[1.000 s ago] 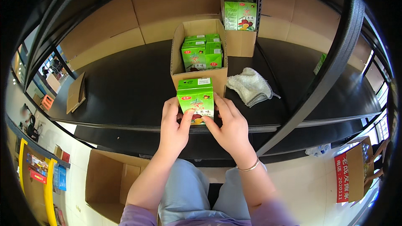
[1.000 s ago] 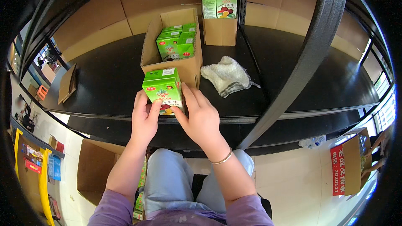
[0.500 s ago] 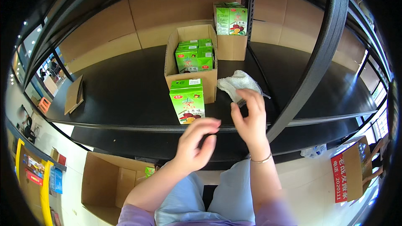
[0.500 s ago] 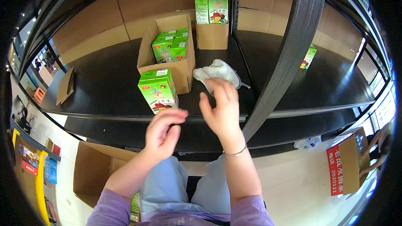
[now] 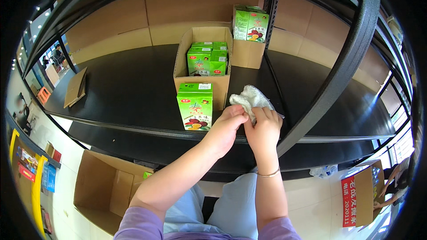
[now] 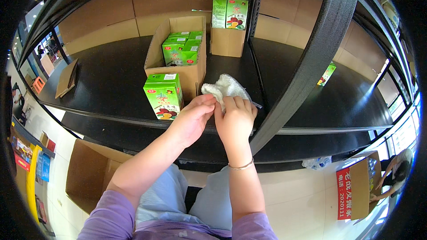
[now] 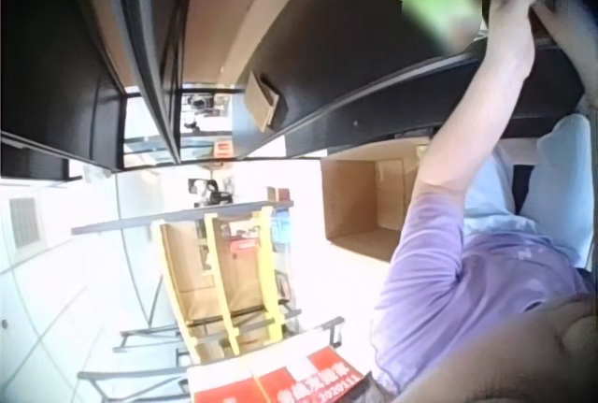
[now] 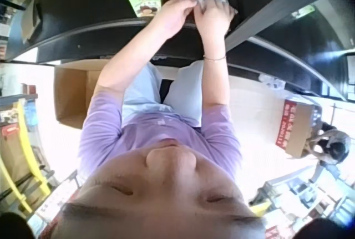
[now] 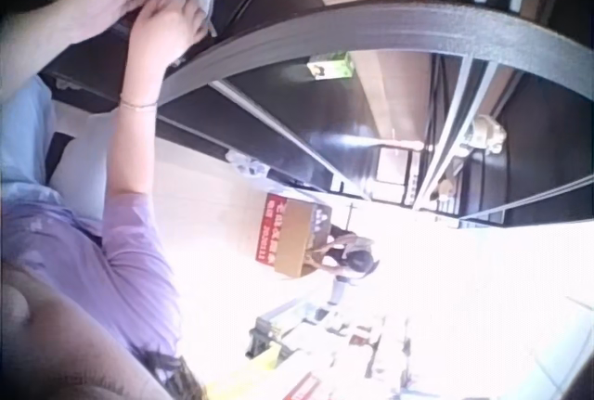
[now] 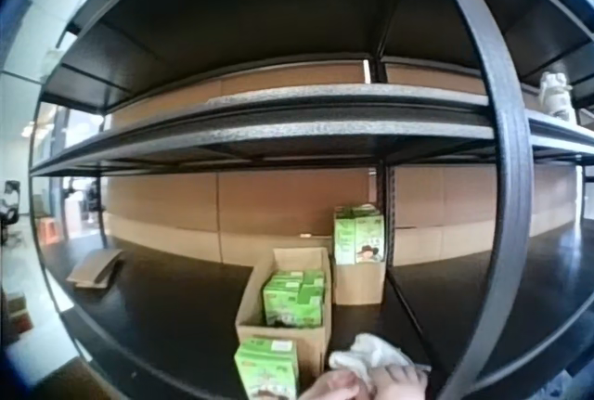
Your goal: The person wipes the exterior of small green product boxes with a white cloth, then places them into a cardboard box. The person repeats this process for multiple boxes, arranging them neatly inside the larger box.
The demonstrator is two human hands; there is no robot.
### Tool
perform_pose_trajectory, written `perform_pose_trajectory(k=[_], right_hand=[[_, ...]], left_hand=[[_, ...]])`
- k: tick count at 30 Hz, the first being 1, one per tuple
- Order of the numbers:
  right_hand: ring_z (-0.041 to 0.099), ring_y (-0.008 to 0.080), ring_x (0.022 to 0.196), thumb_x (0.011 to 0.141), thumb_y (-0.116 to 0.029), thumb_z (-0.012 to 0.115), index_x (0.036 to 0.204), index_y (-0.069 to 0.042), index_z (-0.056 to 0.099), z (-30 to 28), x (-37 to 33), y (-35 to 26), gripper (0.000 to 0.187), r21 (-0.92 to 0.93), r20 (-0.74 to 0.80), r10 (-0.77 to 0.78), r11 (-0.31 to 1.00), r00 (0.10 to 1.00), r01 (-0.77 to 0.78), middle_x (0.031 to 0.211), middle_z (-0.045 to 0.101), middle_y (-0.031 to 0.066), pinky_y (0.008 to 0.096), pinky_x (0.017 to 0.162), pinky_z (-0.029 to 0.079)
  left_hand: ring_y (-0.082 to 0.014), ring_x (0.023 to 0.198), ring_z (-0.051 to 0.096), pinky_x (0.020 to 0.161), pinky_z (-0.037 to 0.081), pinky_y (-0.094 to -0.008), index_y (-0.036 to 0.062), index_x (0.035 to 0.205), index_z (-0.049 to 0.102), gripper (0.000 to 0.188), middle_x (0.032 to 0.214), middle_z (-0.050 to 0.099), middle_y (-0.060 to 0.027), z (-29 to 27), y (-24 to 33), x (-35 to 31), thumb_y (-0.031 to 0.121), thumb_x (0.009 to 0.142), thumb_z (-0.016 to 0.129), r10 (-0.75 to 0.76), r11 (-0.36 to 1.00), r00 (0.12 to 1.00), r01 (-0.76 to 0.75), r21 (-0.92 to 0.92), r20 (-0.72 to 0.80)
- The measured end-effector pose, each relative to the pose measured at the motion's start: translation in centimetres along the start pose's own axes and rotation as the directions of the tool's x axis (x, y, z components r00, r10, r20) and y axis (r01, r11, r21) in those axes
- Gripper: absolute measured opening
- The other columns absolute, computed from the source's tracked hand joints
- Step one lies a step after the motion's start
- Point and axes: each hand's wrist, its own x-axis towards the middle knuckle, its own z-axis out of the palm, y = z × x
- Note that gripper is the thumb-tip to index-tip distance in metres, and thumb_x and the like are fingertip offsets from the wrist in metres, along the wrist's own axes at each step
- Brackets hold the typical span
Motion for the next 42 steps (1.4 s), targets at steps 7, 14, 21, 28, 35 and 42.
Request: perform_pose_trajectory(k=[7,14,21,28,35,42], right_hand=[[0.057,0.0275,0.070,0.066,-0.013,0.067,0.079,-0.005,0.060,-1.0,0.0,0.0,0.017,0.326,0.035,0.032,0.944,0.999,-0.042,0.076,0.058,0.0090,0.0364,0.067,0.044],[0.049,0.0289,0.099,0.060,-0.009,0.074,0.112,-0.005,0.053,-4.8,-1.9,-0.7,0.056,0.621,0.237,-0.190,0.784,0.953,0.002,0.106,0.046,0.0128,0.0349,0.083,0.042],[0.053,0.0223,0.083,0.067,-0.004,0.066,0.113,0.000,0.054,-8.8,-5.1,-0.5,0.047,0.680,0.325,-0.139,0.722,0.935,-0.129,0.102,0.052,0.0137,0.0294,0.074,0.045],[0.046,0.0180,0.099,0.070,-0.012,0.069,0.120,0.001,0.041,-10.0,-6.2,-1.4,0.059,0.790,0.085,0.203,0.583,0.975,-0.190,0.110,0.048,0.0091,0.0295,0.085,0.038],[0.051,0.0168,0.106,0.080,-0.008,0.062,0.117,0.004,0.047,-9.6,-7.6,-3.6,0.042,0.764,0.625,0.020,-0.221,0.781,-0.606,0.114,0.055,0.0111,0.0313,0.093,0.039],[0.055,0.0167,0.101,0.087,-0.004,0.049,0.117,0.005,0.047,-9.2,-7.8,-4.1,0.031,0.785,0.593,0.052,-0.259,0.804,-0.562,0.111,0.057,0.0121,0.0296,0.089,0.042]], left_hand=[[-0.0208,0.101,0.050,0.094,0.037,-0.0331,0.0001,0.112,0.040,0.035,0.105,0.051,-0.0120,-0.8,-0.3,-0.7,0.001,0.079,0.052,0.071,0.984,0.997,-0.066,-0.164,0.025],[-0.0178,0.098,0.054,0.087,0.043,-0.0311,0.0002,0.114,0.041,0.037,0.106,0.054,-0.0095,-0.6,0.1,-1.4,0.009,0.083,0.058,0.082,0.982,0.989,-0.059,-0.177,0.122],[-0.0176,0.101,0.054,0.089,0.042,-0.0315,-0.0008,0.115,0.048,0.034,0.109,0.056,-0.0094,-1.0,1.3,-3.4,0.007,0.082,0.052,-0.091,0.990,0.937,0.122,-0.070,0.338],[-0.0180,0.096,0.058,0.084,0.046,-0.0318,-0.0022,0.112,0.052,0.032,0.106,0.059,-0.0105,-0.8,5.4,-6.1,0.008,0.082,0.056,-0.241,0.971,0.853,0.210,0.119,0.462],[-0.0181,0.097,0.058,0.085,0.046,-0.0326,-0.0026,0.110,0.053,0.034,0.105,0.059,-0.0099,-2.7,6.7,-8.3,0.011,0.081,0.061,-0.272,0.962,0.826,0.254,0.104,0.494],[-0.0193,0.101,0.056,0.089,0.043,-0.0339,-0.0023,0.114,0.050,0.039,0.109,0.057,-0.0102,-6.0,7.2,-8.4,0.013,0.080,0.063,-0.231,0.966,0.825,0.257,0.022,0.516]])
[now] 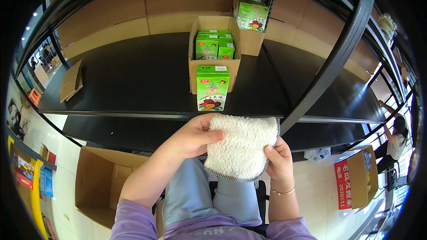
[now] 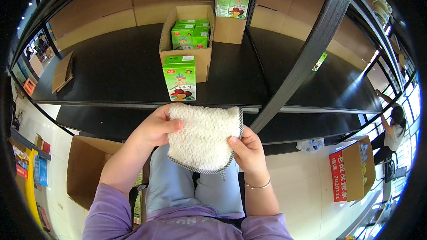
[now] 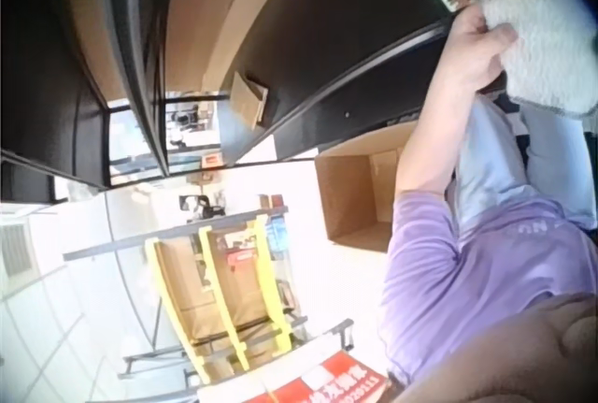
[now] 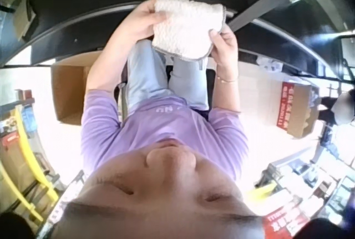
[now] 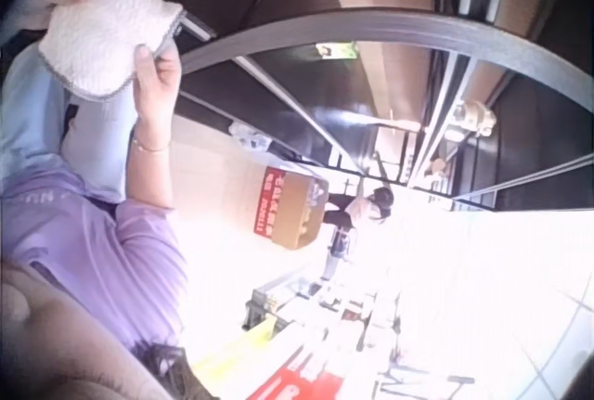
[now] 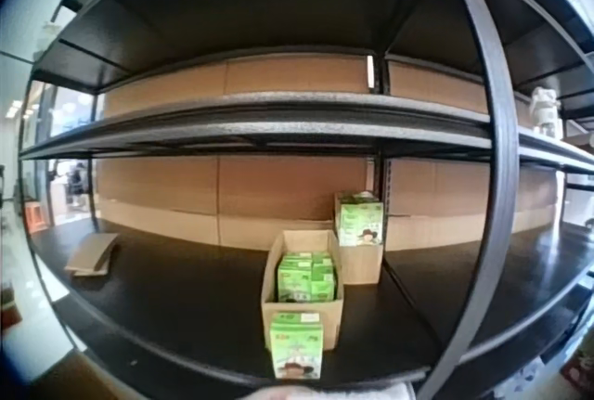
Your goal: The person wipes the exterior of small green product boxes with a white cloth, then places them into a cardboard box. The person repeats this process for multiple boxes, arranging them neatly inside the larger box.
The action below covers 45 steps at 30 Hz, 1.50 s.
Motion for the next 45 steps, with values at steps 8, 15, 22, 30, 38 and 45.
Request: perform_pose_trajectory(k=[8,15,22,30,38,45], right_hand=[[0.056,0.0097,0.088,0.089,-0.009,0.050,0.110,0.004,0.050,0.0,0.6,0.5,0.025,-0.190,-0.099,0.065,0.978,0.993,-0.083,0.099,0.060,0.0066,0.0241,0.079,0.045],[0.052,0.0218,0.091,0.070,0.002,0.060,0.104,0.000,0.051,0.1,0.9,2.5,0.035,-0.878,0.065,-0.414,0.409,0.908,0.249,0.104,0.050,0.0145,0.0282,0.074,0.044],[0.045,0.0257,0.109,0.081,-0.021,0.059,0.133,-0.003,0.016,2.8,-0.2,6.0,0.070,-0.263,0.115,-0.172,0.945,0.978,0.197,0.124,0.038,0.0141,0.0355,0.093,0.037],[0.049,0.0224,0.108,0.092,-0.028,0.041,0.125,-0.002,0.038,1.8,1.6,4.7,0.042,0.003,-0.336,-0.189,0.979,0.923,0.202,0.117,0.050,0.0113,0.0378,0.093,0.038],[0.041,0.0241,0.117,0.094,-0.028,0.038,0.131,-0.005,0.032,1.1,7.6,2.0,0.044,-0.031,-0.378,-0.526,0.830,0.762,0.557,0.127,0.043,0.0097,0.0400,0.096,0.032],[0.015,0.0342,0.131,0.084,-0.012,0.044,0.138,-0.001,0.010,2.7,11.5,6.7,0.065,-0.695,0.059,-0.624,0.534,0.779,0.481,0.142,0.007,0.0206,0.0413,0.104,0.018]], left_hand=[[-0.0173,0.103,0.053,0.089,0.042,-0.0316,-0.0008,0.120,0.046,0.047,0.112,0.055,-0.0089,-0.6,-1.8,-1.4,0.014,0.080,0.064,-0.166,0.954,0.984,0.177,0.242,-0.066],[-0.0140,0.096,0.054,0.086,0.043,-0.0293,0.0024,0.110,0.054,0.030,0.101,0.057,-0.0051,0.0,-1.9,-1.6,0.019,0.086,0.057,-0.115,0.908,0.935,0.237,0.347,-0.337],[-0.0174,0.111,0.043,0.093,0.035,-0.0310,-0.0007,0.129,0.030,0.057,0.117,0.046,-0.0096,0.5,-3.7,-1.2,0.036,0.089,0.049,-0.032,0.918,0.988,-0.031,0.396,0.154],[-0.0213,0.114,0.044,0.096,0.034,-0.0342,-0.0011,0.129,0.032,0.047,0.122,0.045,-0.0136,1.7,-2.9,-1.5,0.013,0.087,0.050,0.173,0.871,0.976,-0.215,0.443,0.132],[-0.0151,0.097,0.046,0.086,0.038,-0.0289,0.0039,0.105,0.049,0.021,0.111,0.044,-0.0088,-3.4,-0.5,1.0,0.007,0.084,0.047,0.875,0.255,0.477,-0.318,0.913,-0.078],[-0.0186,0.100,0.044,0.086,0.039,-0.0314,0.0014,0.115,0.038,0.034,0.114,0.037,-0.0112,-5.3,-1.8,3.8,0.004,0.084,0.050,0.825,0.457,0.511,-0.349,0.818,-0.243]])
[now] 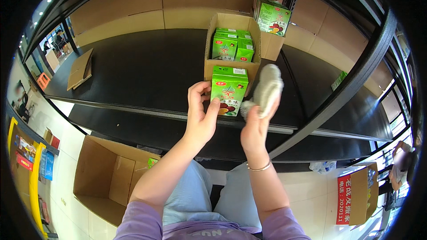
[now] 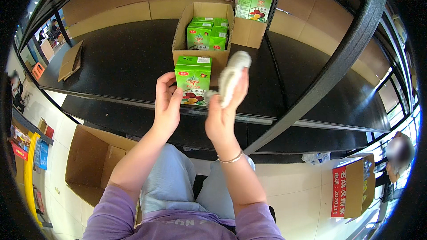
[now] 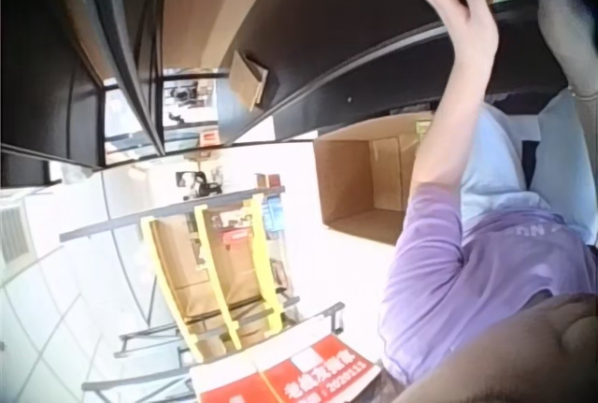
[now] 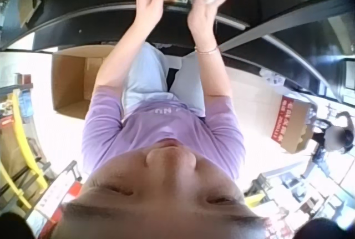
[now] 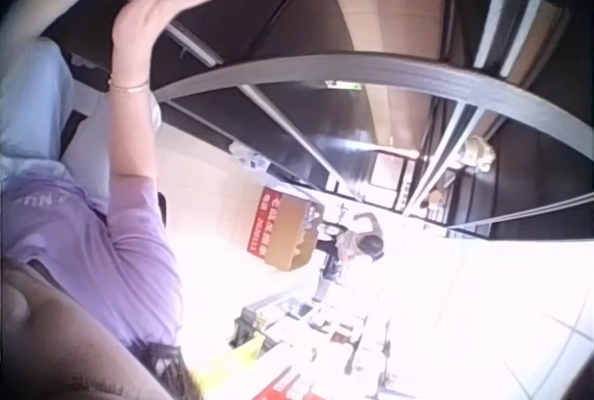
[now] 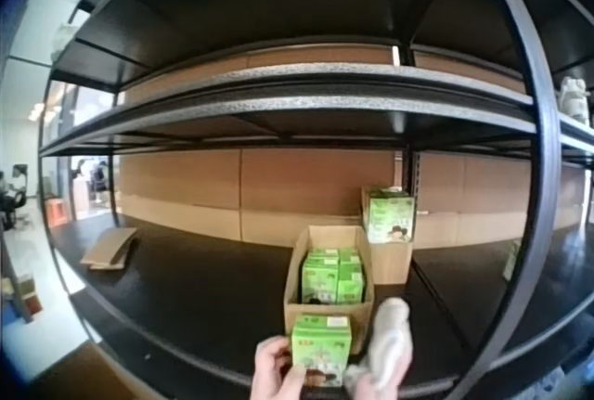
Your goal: The person wipes the exterior of small green product boxes with a white cloth, then places them into a cardboard box. The person repeats this process for multiple boxes, arranging them neatly inside the larger box.
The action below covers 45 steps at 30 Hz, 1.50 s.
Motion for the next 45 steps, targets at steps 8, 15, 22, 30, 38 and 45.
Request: perform_pose_trajectory(k=[8,15,22,30,38,45], right_hand=[[0.028,0.0237,0.127,0.095,-0.030,0.031,0.137,-0.003,0.020,1.1,0.3,-0.4,0.051,0.480,0.140,0.095,0.864,0.986,-0.152,0.139,0.024,0.0132,0.0360,0.104,0.024],[0.039,0.0235,0.112,0.087,-0.008,0.046,0.131,0.002,0.026,1.4,0.7,0.0,0.049,0.201,0.136,0.204,0.952,0.969,-0.229,0.122,0.036,0.0152,0.0327,0.097,0.030],[0.037,0.0245,0.111,0.081,-0.009,0.050,0.127,0.003,0.028,1.5,-1.2,-1.9,0.052,0.272,0.079,0.088,0.956,0.993,-0.106,0.120,0.034,0.0157,0.0349,0.097,0.028],[0.041,0.0236,0.115,0.077,-0.008,0.056,0.130,0.000,0.025,-1.8,-4.6,-3.9,0.062,-0.079,0.242,-0.117,0.987,0.963,0.139,0.124,0.036,0.0123,0.0357,0.096,0.034],[0.042,0.0300,0.108,0.064,-0.024,0.074,0.124,0.001,0.035,-2.9,-8.5,-5.9,0.076,0.035,0.323,-0.004,0.999,0.946,-0.008,0.117,0.040,0.0180,0.0369,0.090,0.037],[0.040,0.0259,0.112,0.066,-0.025,0.073,0.128,-0.002,0.031,-2.0,-10.4,-5.6,0.078,0.089,0.290,0.054,0.993,0.955,-0.083,0.124,0.031,0.0150,0.0358,0.093,0.036]], left_hand=[[-0.0180,0.097,0.048,0.074,0.050,-0.0273,-0.0026,0.117,0.036,0.033,0.113,0.037,-0.0119,0.5,0.9,0.5,0.010,0.089,0.046,-0.090,0.996,0.995,0.090,0.010,0.030],[-0.0250,0.100,0.047,0.088,0.041,-0.0336,-0.0046,0.118,0.035,0.038,0.114,0.037,-0.0171,0.7,1.5,0.6,0.011,0.087,0.050,0.029,0.941,0.997,-0.051,0.335,0.070],[-0.0334,0.111,0.035,0.097,0.028,-0.0382,-0.0048,0.120,0.031,0.040,0.118,0.032,-0.0211,-0.1,2.3,-1.1,0.012,0.087,0.046,0.120,0.918,0.975,-0.182,0.353,0.189],[-0.0231,0.112,0.040,0.095,0.032,-0.0377,0.0007,0.128,0.010,0.057,0.120,0.036,-0.0158,-2.1,2.8,-6.5,0.021,0.089,0.046,0.112,0.987,0.927,-0.147,0.071,0.358],[-0.0272,0.099,0.049,0.087,0.040,-0.0374,0.0002,0.116,0.039,0.070,0.114,0.042,-0.0176,-3.7,3.6,-8.3,0.021,0.062,0.078,0.172,0.983,0.885,-0.181,-0.020,0.432],[-0.0300,0.103,0.052,0.085,0.044,-0.0354,0.0019,0.115,0.040,0.076,0.114,0.049,-0.0181,-4.1,2.9,-10.1,0.027,0.057,0.082,0.032,0.995,0.931,-0.064,0.076,0.363]])
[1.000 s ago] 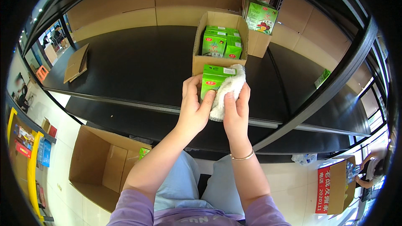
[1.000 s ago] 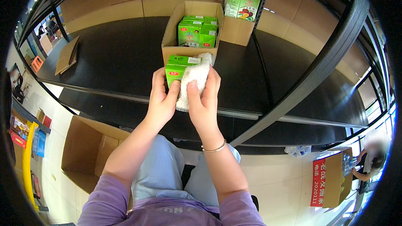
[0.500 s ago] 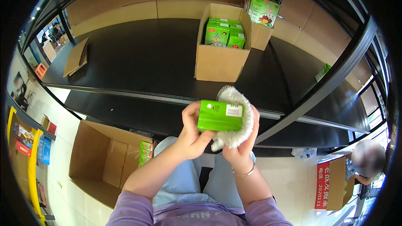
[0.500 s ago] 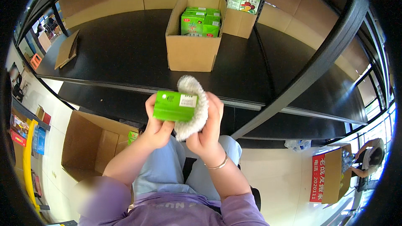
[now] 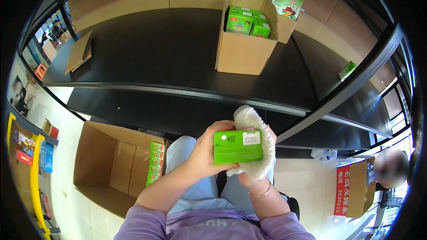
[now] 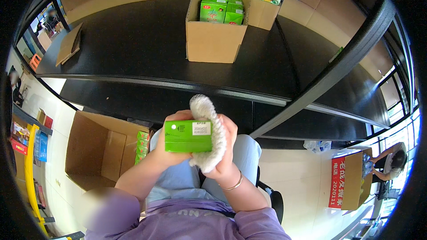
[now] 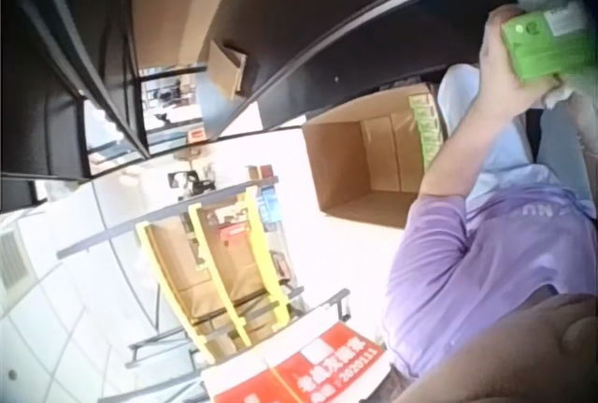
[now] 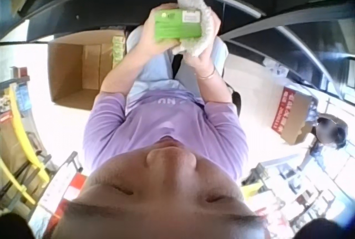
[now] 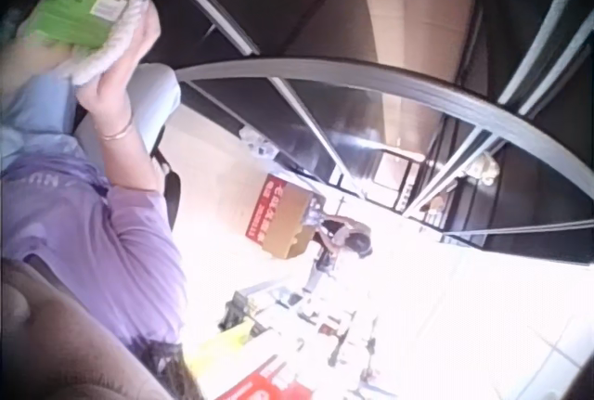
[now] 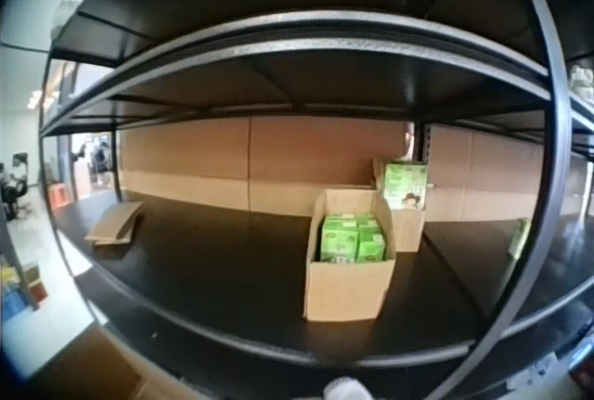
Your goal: The person wipes the exterior of small green product boxes with a white cloth, then places them into a cardboard box. The person repeats this process for multiple boxes, arranging them neatly inside the larger box.
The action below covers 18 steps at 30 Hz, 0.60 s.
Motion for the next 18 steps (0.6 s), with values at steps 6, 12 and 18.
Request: perform_pose_trajectory(k=[6,12,18], right_hand=[[0.051,0.0205,0.104,0.076,-0.033,0.064,0.123,-0.004,0.035,1.7,1.9,-2.3,0.063,0.667,-0.222,0.480,0.710,0.849,-0.226,0.114,0.050,0.0114,0.0348,0.091,0.040],[0.047,0.0283,0.113,0.079,-0.003,0.041,0.112,0.005,0.049,0.8,3.2,-2.4,0.035,0.030,-0.127,0.111,0.994,0.986,-0.108,0.122,0.046,0.0192,0.0368,0.094,0.037],[0.043,0.0370,0.117,0.070,-0.005,0.048,0.100,0.006,0.057,0.7,4.6,-3.1,0.034,-0.397,0.066,-0.098,0.910,0.993,0.116,0.117,0.053,0.0209,0.0446,0.100,0.029]], left_hand=[[-0.0318,0.097,0.057,0.083,0.046,-0.0368,0.0019,0.111,0.043,0.066,0.109,0.056,-0.0156,-0.8,1.1,1.3,0.021,0.059,0.080,0.043,0.995,0.998,-0.039,0.096,-0.036],[-0.0308,0.093,0.057,0.079,0.047,-0.0375,0.0021,0.104,0.047,0.057,0.103,0.057,-0.0140,-1.9,1.6,1.6,0.015,0.057,0.077,0.015,0.931,0.999,-0.002,0.365,-0.033],[-0.0327,0.089,0.056,0.077,0.046,-0.0386,0.0016,0.103,0.047,0.058,0.098,0.056,-0.0135,-2.2,2.0,1.6,0.013,0.054,0.075,0.004,0.878,0.999,0.016,0.478,-0.042]])
